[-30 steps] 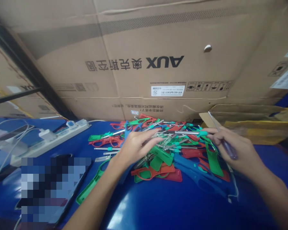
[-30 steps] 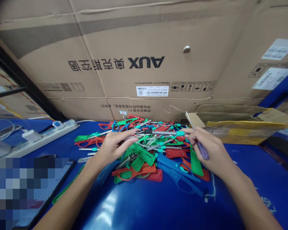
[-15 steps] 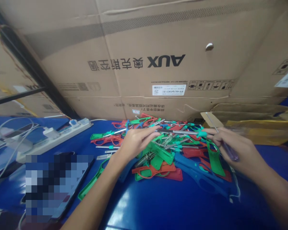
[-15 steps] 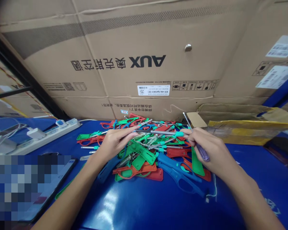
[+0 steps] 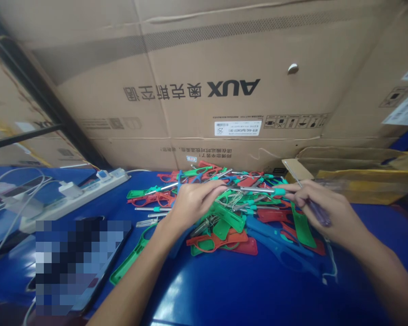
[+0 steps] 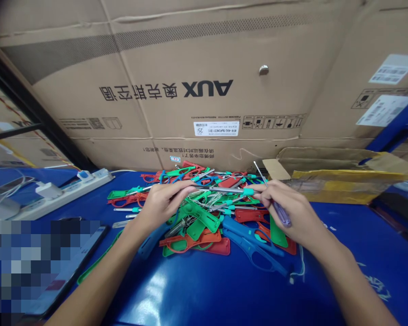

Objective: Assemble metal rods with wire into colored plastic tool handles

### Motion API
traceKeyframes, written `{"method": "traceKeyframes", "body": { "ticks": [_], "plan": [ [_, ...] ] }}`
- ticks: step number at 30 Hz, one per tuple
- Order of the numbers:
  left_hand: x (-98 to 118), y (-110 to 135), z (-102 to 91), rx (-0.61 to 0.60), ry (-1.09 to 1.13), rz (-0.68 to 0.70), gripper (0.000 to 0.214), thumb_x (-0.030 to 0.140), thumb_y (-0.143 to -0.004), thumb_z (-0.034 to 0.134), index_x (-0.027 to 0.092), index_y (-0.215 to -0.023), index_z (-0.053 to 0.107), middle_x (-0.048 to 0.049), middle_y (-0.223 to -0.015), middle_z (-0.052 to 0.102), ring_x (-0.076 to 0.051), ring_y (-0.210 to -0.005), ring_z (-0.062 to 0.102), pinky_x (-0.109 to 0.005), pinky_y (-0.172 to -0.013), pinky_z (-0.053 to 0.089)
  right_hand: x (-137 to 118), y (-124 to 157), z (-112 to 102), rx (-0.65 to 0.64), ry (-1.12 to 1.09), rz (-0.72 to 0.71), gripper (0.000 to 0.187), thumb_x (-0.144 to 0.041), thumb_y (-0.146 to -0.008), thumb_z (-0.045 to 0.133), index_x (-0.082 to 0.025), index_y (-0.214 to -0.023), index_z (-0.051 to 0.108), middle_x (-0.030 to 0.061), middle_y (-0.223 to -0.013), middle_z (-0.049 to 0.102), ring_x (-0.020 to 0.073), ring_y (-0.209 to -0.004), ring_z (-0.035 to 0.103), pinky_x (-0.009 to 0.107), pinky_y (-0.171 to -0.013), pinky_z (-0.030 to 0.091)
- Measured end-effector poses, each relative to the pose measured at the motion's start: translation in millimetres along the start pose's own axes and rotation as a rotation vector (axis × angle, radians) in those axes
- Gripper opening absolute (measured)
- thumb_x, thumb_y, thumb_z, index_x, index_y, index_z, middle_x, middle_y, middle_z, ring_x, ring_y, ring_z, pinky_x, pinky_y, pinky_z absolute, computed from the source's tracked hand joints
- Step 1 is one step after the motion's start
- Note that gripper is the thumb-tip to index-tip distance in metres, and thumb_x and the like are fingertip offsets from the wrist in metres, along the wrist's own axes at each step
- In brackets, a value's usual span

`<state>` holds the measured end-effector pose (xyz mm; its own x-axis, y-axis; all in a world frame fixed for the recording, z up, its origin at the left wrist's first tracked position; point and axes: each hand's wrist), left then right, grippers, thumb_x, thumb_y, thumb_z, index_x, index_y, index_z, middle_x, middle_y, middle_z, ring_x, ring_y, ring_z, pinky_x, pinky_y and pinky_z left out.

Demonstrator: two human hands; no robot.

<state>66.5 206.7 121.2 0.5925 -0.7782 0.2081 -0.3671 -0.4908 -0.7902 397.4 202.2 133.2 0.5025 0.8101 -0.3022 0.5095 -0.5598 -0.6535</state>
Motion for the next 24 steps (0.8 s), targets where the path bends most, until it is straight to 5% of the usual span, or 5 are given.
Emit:
{"method": "traceKeyframes", "body": {
  "ticks": [5,12,17,24],
  "plan": [
    [5,-1,1.7,-0.024,0.007,-0.038,0.028,0.034,-0.109,0.051,0.019,-0.107,0.075,-0.0032,-0.091,0.083,-0.013,-0.063,0.074,-0.025,-0.057,0.052,-6,-2,5,0.034,0.005,-0.023,0.023,-0.008,-0.095,0.054,-0.026,-0.082,0.048,0.0053,-0.103,0.075,0.0229,-0.093,0.074,0.035,-0.076,0.059],
    [10,-2,0.3,-0.106,0.016,-0.109,0.029,0.034,-0.110,0.049,0.018,-0.106,0.072,0.0008,-0.074,0.077,-0.009,-0.046,0.058,-0.024,-0.049,0.041,-3,0,11,0.082,-0.002,-0.008,0.024,-0.010,-0.095,0.054,-0.026,-0.081,0.045,0.0034,-0.090,0.066,0.0226,-0.098,0.075,0.031,-0.078,0.059],
    [6,1,2.8,-0.173,-0.006,-0.071,0.030,0.047,-0.102,0.062,0.019,-0.103,0.073,0.0040,-0.060,0.068,-0.011,-0.047,0.057,-0.026,-0.047,0.038,-1,1,10,0.082,0.019,0.017,0.026,-0.009,-0.095,0.053,-0.026,-0.081,0.041,0.0002,-0.078,0.056,0.0246,-0.102,0.075,0.030,-0.077,0.058],
    [0,3,3.0,-0.175,-0.001,0.010,0.026,0.035,-0.107,0.056,0.019,-0.112,0.076,-0.0047,-0.096,0.083,-0.017,-0.077,0.077,-0.028,-0.064,0.056,-1,2,5,0.037,0.016,0.013,0.025,-0.006,-0.092,0.050,-0.027,-0.081,0.041,-0.0010,-0.074,0.056,0.0242,-0.101,0.077,0.028,-0.076,0.060]
  ]
}}
Point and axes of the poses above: each hand's wrist, its own y-axis away from the middle knuckle, its own z-axis out of the palm, x = y × z
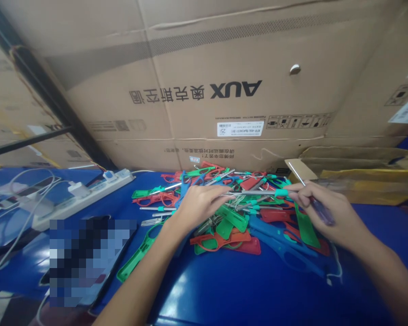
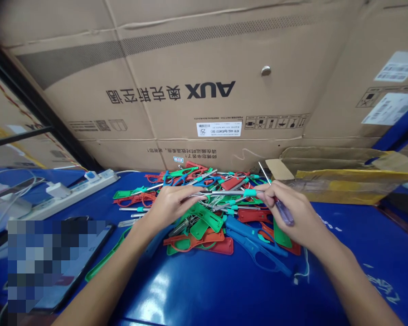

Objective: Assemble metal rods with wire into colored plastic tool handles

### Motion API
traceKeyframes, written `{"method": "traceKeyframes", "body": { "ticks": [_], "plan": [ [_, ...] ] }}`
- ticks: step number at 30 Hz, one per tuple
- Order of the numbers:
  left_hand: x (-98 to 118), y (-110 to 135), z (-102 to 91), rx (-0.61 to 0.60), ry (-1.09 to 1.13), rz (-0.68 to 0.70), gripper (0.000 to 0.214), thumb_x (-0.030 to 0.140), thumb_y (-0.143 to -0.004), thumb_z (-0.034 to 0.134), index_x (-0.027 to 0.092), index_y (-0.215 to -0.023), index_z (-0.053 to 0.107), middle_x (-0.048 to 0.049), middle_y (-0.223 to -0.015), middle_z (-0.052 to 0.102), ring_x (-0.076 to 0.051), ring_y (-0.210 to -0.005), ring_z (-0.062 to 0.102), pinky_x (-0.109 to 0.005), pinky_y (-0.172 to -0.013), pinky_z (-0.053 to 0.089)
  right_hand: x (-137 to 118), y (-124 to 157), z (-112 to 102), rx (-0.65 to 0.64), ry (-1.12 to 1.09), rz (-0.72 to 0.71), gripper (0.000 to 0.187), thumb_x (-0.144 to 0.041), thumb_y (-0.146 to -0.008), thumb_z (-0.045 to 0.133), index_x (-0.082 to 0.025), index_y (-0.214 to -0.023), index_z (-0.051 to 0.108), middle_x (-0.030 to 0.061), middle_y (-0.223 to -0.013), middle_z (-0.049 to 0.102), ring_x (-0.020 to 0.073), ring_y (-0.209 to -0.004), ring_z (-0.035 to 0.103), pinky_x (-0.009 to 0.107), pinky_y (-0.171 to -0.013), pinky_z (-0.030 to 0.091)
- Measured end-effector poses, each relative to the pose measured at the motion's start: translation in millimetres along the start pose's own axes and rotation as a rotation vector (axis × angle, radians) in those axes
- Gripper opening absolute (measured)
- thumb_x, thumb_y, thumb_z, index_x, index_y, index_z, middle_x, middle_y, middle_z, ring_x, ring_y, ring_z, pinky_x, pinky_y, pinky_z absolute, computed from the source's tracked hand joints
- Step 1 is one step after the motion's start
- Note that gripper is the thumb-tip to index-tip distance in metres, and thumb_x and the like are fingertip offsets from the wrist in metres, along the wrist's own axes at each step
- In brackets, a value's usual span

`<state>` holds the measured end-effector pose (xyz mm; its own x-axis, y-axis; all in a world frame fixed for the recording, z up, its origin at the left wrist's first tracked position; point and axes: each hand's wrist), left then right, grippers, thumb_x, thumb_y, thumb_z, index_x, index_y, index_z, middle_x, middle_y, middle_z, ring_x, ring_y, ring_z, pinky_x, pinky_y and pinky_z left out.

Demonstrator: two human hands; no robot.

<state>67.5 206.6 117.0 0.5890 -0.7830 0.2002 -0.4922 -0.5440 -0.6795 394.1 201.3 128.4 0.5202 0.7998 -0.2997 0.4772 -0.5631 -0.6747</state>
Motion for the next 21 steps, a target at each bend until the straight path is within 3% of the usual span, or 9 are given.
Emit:
{"method": "traceKeyframes", "body": {
  "ticks": [8,14,21],
  "plan": [
    [1,-2,-0.7,0.007,0.046,0.015,0.029,0.036,-0.108,0.054,0.020,-0.112,0.077,-0.0057,-0.101,0.083,-0.021,-0.087,0.080,-0.033,-0.072,0.062,-2,-2,0,0.038,-0.047,0.028,0.023,-0.009,-0.089,0.056,-0.027,-0.080,0.045,0.0009,-0.078,0.061,0.0274,-0.104,0.076,0.038,-0.083,0.064],
    [8,-4,0.1,0.013,0.114,-0.005,0.027,0.033,-0.108,0.054,0.021,-0.109,0.078,-0.0053,-0.097,0.082,-0.019,-0.084,0.079,-0.032,-0.073,0.061,-7,-4,0,0.050,-0.094,0.039,0.023,-0.010,-0.093,0.054,-0.027,-0.080,0.045,0.0005,-0.076,0.058,0.0265,-0.105,0.076,0.034,-0.080,0.062],
    [14,-3,6.2,0.032,0.214,-0.045,0.026,0.034,-0.106,0.057,0.020,-0.105,0.078,-0.0051,-0.099,0.082,-0.018,-0.084,0.078,-0.029,-0.073,0.060,-14,-7,4,0.068,-0.116,0.030,0.025,-0.014,-0.098,0.053,-0.026,-0.079,0.043,0.0024,-0.080,0.065,0.0254,-0.106,0.076,0.030,-0.077,0.058]
  ]
}}
Point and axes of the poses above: each hand's wrist, its own y-axis away from the middle knuckle, its own z-axis out of the palm, x = y × z
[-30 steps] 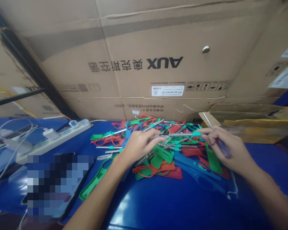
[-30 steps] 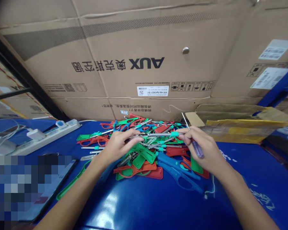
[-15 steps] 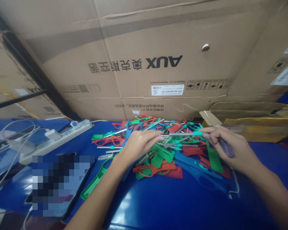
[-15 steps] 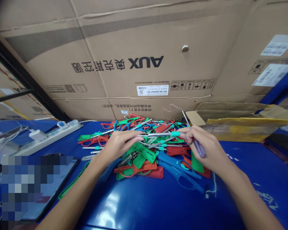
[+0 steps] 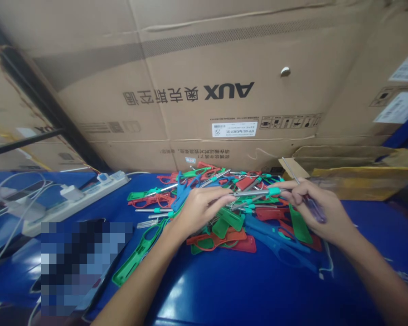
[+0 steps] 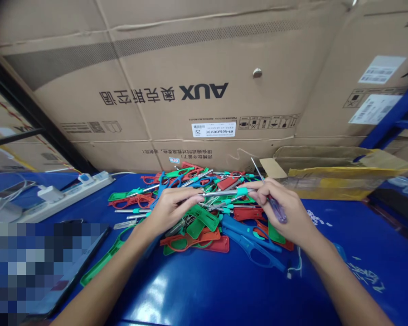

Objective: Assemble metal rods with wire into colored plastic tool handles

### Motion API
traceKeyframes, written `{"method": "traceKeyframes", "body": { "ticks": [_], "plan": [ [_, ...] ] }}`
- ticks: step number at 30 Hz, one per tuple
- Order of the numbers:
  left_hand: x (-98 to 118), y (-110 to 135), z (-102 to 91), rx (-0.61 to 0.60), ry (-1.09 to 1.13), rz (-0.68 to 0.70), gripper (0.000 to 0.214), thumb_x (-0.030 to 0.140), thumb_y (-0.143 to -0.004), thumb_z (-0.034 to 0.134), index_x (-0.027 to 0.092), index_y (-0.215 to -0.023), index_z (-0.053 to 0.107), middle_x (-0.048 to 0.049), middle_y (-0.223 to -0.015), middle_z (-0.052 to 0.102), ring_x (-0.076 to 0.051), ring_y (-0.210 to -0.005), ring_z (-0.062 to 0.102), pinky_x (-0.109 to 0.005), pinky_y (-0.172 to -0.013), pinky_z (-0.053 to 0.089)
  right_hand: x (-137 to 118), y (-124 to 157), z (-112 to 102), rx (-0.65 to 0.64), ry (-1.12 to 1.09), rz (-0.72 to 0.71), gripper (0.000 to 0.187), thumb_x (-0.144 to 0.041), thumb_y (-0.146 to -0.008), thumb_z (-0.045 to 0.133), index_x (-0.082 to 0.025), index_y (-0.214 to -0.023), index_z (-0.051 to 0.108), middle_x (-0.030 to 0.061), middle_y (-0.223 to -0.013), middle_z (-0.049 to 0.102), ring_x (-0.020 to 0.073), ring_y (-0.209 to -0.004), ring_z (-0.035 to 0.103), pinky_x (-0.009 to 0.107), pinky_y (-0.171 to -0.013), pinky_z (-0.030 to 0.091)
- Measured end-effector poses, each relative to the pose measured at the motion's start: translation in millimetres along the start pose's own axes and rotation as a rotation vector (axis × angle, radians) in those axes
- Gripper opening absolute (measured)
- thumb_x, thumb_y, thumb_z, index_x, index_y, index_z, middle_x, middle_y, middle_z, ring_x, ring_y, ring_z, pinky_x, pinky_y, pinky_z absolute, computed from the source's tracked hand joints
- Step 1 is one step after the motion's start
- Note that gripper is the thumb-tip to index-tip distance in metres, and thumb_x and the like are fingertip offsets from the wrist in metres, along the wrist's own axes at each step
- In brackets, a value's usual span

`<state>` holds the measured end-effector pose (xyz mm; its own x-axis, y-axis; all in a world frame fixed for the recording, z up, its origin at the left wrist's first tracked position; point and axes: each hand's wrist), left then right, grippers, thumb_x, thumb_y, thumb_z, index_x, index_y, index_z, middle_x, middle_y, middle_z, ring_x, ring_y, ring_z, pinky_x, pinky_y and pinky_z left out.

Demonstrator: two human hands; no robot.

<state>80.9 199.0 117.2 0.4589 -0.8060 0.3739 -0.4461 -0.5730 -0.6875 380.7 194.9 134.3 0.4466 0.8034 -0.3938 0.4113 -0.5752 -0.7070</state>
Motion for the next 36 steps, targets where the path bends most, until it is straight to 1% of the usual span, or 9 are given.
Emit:
{"method": "traceKeyframes", "body": {
  "ticks": [5,11,14,19,22,24,30,34,36],
  "plan": [
    [-3.2,0.2,0.8,-0.003,0.008,0.034,0.025,0.035,-0.106,0.057,0.021,-0.112,0.077,-0.0048,-0.100,0.082,-0.019,-0.085,0.078,-0.031,-0.074,0.061,-3.3,-0.3,1.1,0.012,-0.022,0.022,0.026,-0.018,-0.098,0.058,-0.026,-0.078,0.044,0.0064,-0.093,0.075,0.0249,-0.103,0.077,0.031,-0.075,0.059],
    [0.0,-1.1,5.1,0.051,-0.045,0.076,0.028,0.036,-0.107,0.056,0.019,-0.115,0.076,-0.0073,-0.102,0.083,-0.020,-0.087,0.080,-0.031,-0.071,0.063,-1.0,2.9,2.8,0.023,-0.090,0.105,0.025,-0.022,-0.099,0.059,-0.026,-0.078,0.045,0.0062,-0.095,0.078,0.0246,-0.106,0.077,0.033,-0.084,0.063],
    [-0.2,-1.0,7.3,0.057,-0.067,0.097,0.029,0.037,-0.108,0.055,0.019,-0.115,0.076,-0.0073,-0.101,0.083,-0.020,-0.087,0.080,-0.030,-0.071,0.064,0.7,4.1,3.6,0.009,-0.127,0.125,0.024,-0.024,-0.099,0.058,-0.026,-0.079,0.046,0.0047,-0.091,0.076,0.0239,-0.107,0.076,0.033,-0.085,0.063],
    [-2.5,-0.1,6.4,0.030,-0.108,0.102,0.028,0.035,-0.108,0.054,0.018,-0.116,0.075,-0.0072,-0.103,0.082,-0.020,-0.087,0.080,-0.030,-0.072,0.063,-1.3,2.6,5.1,-0.035,-0.140,0.126,0.027,-0.026,-0.100,0.059,-0.025,-0.078,0.043,0.0024,-0.084,0.071,0.0204,-0.095,0.077,0.027,-0.077,0.062],
    [-1.0,-0.4,4.3,0.006,-0.138,0.103,0.028,0.035,-0.108,0.054,0.018,-0.114,0.075,-0.0072,-0.102,0.082,-0.020,-0.085,0.080,-0.031,-0.070,0.062,-3.1,1.2,4.5,-0.039,-0.138,0.139,0.028,-0.031,-0.101,0.058,-0.025,-0.078,0.043,0.0009,-0.077,0.067,0.0197,-0.088,0.076,0.027,-0.074,0.060],
    [1.1,-0.7,2.9,-0.013,-0.154,0.098,0.028,0.035,-0.108,0.053,0.019,-0.117,0.074,-0.0066,-0.101,0.082,-0.020,-0.083,0.079,-0.031,-0.069,0.061,-2.9,1.4,3.6,-0.039,-0.131,0.159,0.030,-0.033,-0.101,0.059,-0.026,-0.078,0.042,0.0005,-0.076,0.065,0.0190,-0.086,0.074,0.026,-0.071,0.058],
    [4.7,-0.8,1.1,-0.083,-0.184,0.068,0.028,0.027,-0.110,0.048,0.019,-0.128,0.068,-0.0070,-0.109,0.080,-0.020,-0.087,0.078,-0.032,-0.070,0.060,-1.3,3.9,1.9,-0.036,-0.148,0.230,0.033,-0.039,-0.102,0.059,-0.025,-0.078,0.041,-0.0001,-0.078,0.065,0.0154,-0.072,0.067,0.023,-0.061,0.050],
    [4.0,-1.1,1.7,-0.117,-0.204,0.063,0.029,0.029,-0.111,0.045,0.017,-0.124,0.068,-0.0072,-0.108,0.080,-0.020,-0.087,0.077,-0.032,-0.069,0.057,-4.1,3.5,2.1,-0.063,-0.235,0.300,0.034,-0.039,-0.104,0.057,-0.026,-0.079,0.039,-0.0021,-0.072,0.066,0.0124,-0.056,0.059,0.023,-0.054,0.045],
    [3.5,-1.2,2.0,-0.133,-0.215,0.067,0.029,0.029,-0.112,0.043,0.016,-0.120,0.068,-0.0079,-0.105,0.079,-0.020,-0.085,0.076,-0.032,-0.067,0.056,-4.1,3.2,2.1,-0.066,-0.238,0.294,0.033,-0.038,-0.104,0.057,-0.026,-0.079,0.038,-0.0031,-0.069,0.062,0.0114,-0.052,0.054,0.023,-0.053,0.044]
  ]
}}
Point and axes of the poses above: each hand's wrist, its own y-axis away from the middle knuckle, its own z-axis out of the palm, x = y × z
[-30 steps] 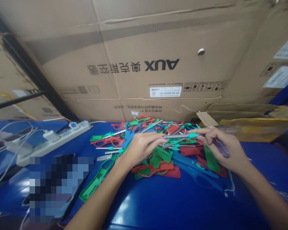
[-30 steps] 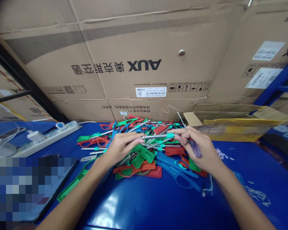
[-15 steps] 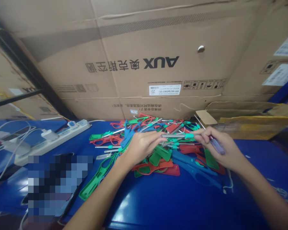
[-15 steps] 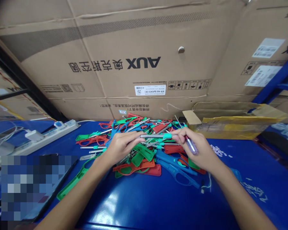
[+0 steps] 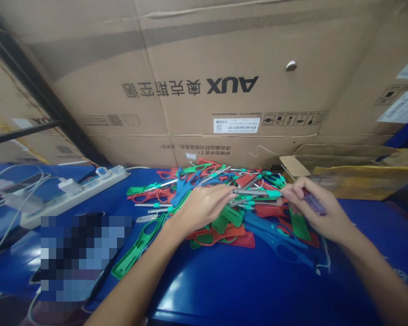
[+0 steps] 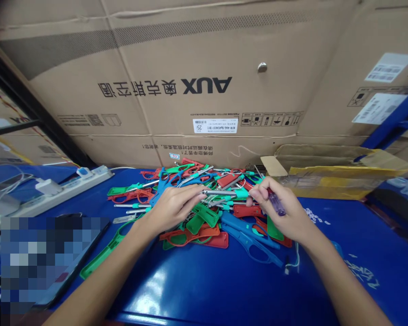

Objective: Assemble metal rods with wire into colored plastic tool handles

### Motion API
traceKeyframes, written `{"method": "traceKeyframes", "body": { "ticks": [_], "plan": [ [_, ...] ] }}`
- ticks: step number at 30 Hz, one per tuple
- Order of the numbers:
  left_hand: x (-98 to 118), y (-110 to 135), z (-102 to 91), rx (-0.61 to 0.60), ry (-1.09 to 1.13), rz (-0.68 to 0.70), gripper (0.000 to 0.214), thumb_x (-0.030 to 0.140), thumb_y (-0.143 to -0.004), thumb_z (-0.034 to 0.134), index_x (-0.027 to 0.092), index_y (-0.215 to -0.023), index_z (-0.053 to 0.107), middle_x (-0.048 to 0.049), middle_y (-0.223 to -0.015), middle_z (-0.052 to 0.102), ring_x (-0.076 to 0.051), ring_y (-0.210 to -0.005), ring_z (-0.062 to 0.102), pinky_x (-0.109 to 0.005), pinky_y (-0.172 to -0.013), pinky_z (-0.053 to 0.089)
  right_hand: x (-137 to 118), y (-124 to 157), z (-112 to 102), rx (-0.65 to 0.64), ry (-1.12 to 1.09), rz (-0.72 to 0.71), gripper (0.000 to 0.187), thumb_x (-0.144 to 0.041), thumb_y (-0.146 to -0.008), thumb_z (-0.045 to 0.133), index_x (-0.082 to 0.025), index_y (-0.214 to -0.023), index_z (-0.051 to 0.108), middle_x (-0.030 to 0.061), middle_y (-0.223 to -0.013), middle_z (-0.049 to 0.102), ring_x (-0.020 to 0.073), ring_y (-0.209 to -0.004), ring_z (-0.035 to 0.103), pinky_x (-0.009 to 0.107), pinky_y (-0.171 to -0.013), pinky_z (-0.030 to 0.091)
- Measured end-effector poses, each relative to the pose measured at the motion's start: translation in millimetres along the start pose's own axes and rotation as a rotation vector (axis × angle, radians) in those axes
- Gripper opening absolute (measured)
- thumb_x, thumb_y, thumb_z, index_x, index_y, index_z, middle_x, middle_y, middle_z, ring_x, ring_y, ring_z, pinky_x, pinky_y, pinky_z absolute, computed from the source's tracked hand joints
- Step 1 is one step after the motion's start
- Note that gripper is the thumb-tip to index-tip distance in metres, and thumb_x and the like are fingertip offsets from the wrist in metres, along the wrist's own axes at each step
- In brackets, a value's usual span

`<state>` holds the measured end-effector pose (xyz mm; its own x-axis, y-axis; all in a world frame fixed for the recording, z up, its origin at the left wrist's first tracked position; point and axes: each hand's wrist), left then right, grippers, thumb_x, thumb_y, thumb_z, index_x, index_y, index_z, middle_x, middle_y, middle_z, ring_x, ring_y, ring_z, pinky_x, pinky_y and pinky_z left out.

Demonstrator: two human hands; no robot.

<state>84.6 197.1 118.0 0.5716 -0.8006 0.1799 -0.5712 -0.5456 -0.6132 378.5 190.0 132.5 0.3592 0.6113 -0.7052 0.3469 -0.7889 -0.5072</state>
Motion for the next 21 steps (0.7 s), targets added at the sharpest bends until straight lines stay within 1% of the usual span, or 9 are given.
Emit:
{"method": "traceKeyframes", "body": {
  "ticks": [3,5,9,13,16,19,21],
  "plan": [
    [0,0,-0.3,-0.025,-0.010,0.015,0.033,0.030,-0.112,0.040,0.016,-0.109,0.069,-0.0070,-0.094,0.078,-0.020,-0.078,0.073,-0.031,-0.063,0.051,2,-1,-1,-0.019,0.027,-0.063,0.031,-0.037,-0.105,0.053,-0.026,-0.080,0.038,-0.0043,-0.066,0.054,0.0124,-0.056,0.053,0.023,-0.054,0.045],
    [0,0,-1.6,-0.041,-0.012,0.021,0.036,0.031,-0.113,0.038,0.017,-0.099,0.068,-0.0052,-0.085,0.074,-0.019,-0.072,0.070,-0.031,-0.060,0.047,3,-2,-2,-0.037,0.038,-0.097,0.030,-0.037,-0.106,0.051,-0.026,-0.080,0.038,-0.0043,-0.066,0.052,0.0130,-0.058,0.054,0.023,-0.055,0.046],
    [2,0,-5.2,-0.064,0.002,0.015,0.039,0.033,-0.112,0.039,0.020,-0.086,0.065,-0.0019,-0.073,0.068,-0.017,-0.064,0.063,-0.032,-0.058,0.040,3,-3,-3,-0.040,0.062,-0.121,0.030,-0.034,-0.103,0.057,-0.026,-0.079,0.040,-0.0023,-0.072,0.058,0.0123,-0.060,0.057,0.022,-0.056,0.049],
    [3,0,-7.5,-0.087,0.031,0.001,0.043,0.033,-0.112,0.039,0.020,-0.078,0.060,0.0004,-0.067,0.062,-0.016,-0.062,0.059,-0.032,-0.058,0.037,6,-2,-3,-0.002,0.139,-0.141,0.031,-0.028,-0.099,0.063,-0.025,-0.077,0.041,0.0026,-0.082,0.070,0.0159,-0.078,0.072,0.023,-0.067,0.055],
    [2,0,-8.5,-0.111,0.046,-0.018,0.043,0.034,-0.112,0.039,0.020,-0.076,0.059,0.0014,-0.067,0.060,-0.015,-0.063,0.057,-0.031,-0.060,0.037,10,-1,-2,-0.009,0.125,-0.149,0.031,-0.028,-0.099,0.061,-0.025,-0.076,0.041,0.0035,-0.085,0.074,0.0201,-0.090,0.077,0.027,-0.076,0.061],
    [1,1,-9.2,-0.134,0.050,-0.040,0.042,0.033,-0.112,0.040,0.020,-0.077,0.059,0.0018,-0.068,0.060,-0.015,-0.063,0.055,-0.030,-0.061,0.037,11,-1,-2,-0.023,0.106,-0.146,0.031,-0.025,-0.098,0.061,-0.025,-0.074,0.041,0.0021,-0.082,0.074,0.0222,-0.094,0.079,0.029,-0.078,0.063],
    [1,1,-9.2,-0.147,0.052,-0.050,0.042,0.034,-0.112,0.040,0.020,-0.078,0.060,0.0020,-0.069,0.060,-0.015,-0.063,0.055,-0.030,-0.061,0.037,11,0,-2,-0.008,0.127,-0.160,0.032,-0.022,-0.097,0.062,-0.025,-0.074,0.040,0.0022,-0.087,0.076,0.0226,-0.096,0.079,0.028,-0.077,0.064]
  ]
}}
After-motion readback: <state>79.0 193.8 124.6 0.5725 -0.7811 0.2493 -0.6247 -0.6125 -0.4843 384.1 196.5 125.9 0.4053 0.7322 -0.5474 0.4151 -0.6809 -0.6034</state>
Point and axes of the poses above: each hand's wrist, its own y-axis away from the middle knuckle, its own z-axis out of the palm, x = y × z
